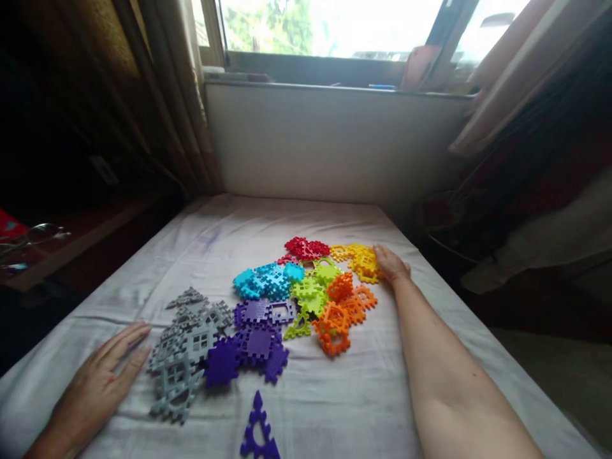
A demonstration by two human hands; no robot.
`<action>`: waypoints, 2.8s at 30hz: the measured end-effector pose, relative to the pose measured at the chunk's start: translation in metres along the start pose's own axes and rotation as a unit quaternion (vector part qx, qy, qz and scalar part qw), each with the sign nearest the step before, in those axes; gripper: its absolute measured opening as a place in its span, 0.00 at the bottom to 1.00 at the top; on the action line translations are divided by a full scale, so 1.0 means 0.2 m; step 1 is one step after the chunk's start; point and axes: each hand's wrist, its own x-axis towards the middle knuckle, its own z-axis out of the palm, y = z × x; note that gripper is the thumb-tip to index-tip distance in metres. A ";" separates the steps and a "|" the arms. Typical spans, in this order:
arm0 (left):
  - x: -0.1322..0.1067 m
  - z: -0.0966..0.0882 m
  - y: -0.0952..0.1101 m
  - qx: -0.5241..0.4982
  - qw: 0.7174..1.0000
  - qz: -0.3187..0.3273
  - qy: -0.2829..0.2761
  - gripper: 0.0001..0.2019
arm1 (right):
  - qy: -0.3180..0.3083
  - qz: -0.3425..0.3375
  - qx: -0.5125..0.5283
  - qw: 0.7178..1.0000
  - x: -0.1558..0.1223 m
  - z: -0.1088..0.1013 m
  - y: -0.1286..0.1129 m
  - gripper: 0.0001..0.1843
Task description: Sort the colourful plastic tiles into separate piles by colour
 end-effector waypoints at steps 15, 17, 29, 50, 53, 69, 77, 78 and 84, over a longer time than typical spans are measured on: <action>0.02 0.04 0.01 0.032 0.999 -0.002 -0.005 0.29 | -0.100 -0.216 0.219 0.946 -0.85 0.26 -0.67 0.20; 0.02 0.04 0.03 0.035 0.999 -0.008 -0.006 0.30 | -0.103 -0.246 0.181 0.947 -0.98 0.28 -0.79 0.19; -0.04 0.03 0.10 0.055 0.997 0.038 -0.027 0.27 | -0.124 -0.440 0.122 0.881 -1.20 0.33 -1.36 0.14; -0.07 0.05 0.16 0.082 0.990 0.109 -0.031 0.28 | -0.210 -0.249 0.082 0.942 -0.97 0.49 -1.25 0.26; -0.05 0.05 0.18 0.065 0.994 0.080 -0.026 0.29 | -0.223 -0.254 0.075 0.938 -1.14 0.44 -1.35 0.26; 0.00 0.01 0.19 -0.039 0.996 0.077 -0.020 0.43 | -0.239 -0.312 0.101 0.914 -1.60 -0.12 -1.06 0.34; -0.06 -0.02 0.32 -0.017 0.979 0.122 -0.165 0.49 | -0.264 -0.264 -0.057 0.926 -1.85 -0.25 -0.41 0.56; -0.06 -0.03 0.34 -0.024 0.978 0.120 -0.167 0.48 | -0.243 -0.280 -0.046 0.928 -1.87 -0.19 -0.43 0.54; -0.05 -0.01 0.38 -0.110 0.978 0.100 -0.144 0.41 | -0.161 -0.257 0.112 0.946 -1.81 0.12 -0.73 0.47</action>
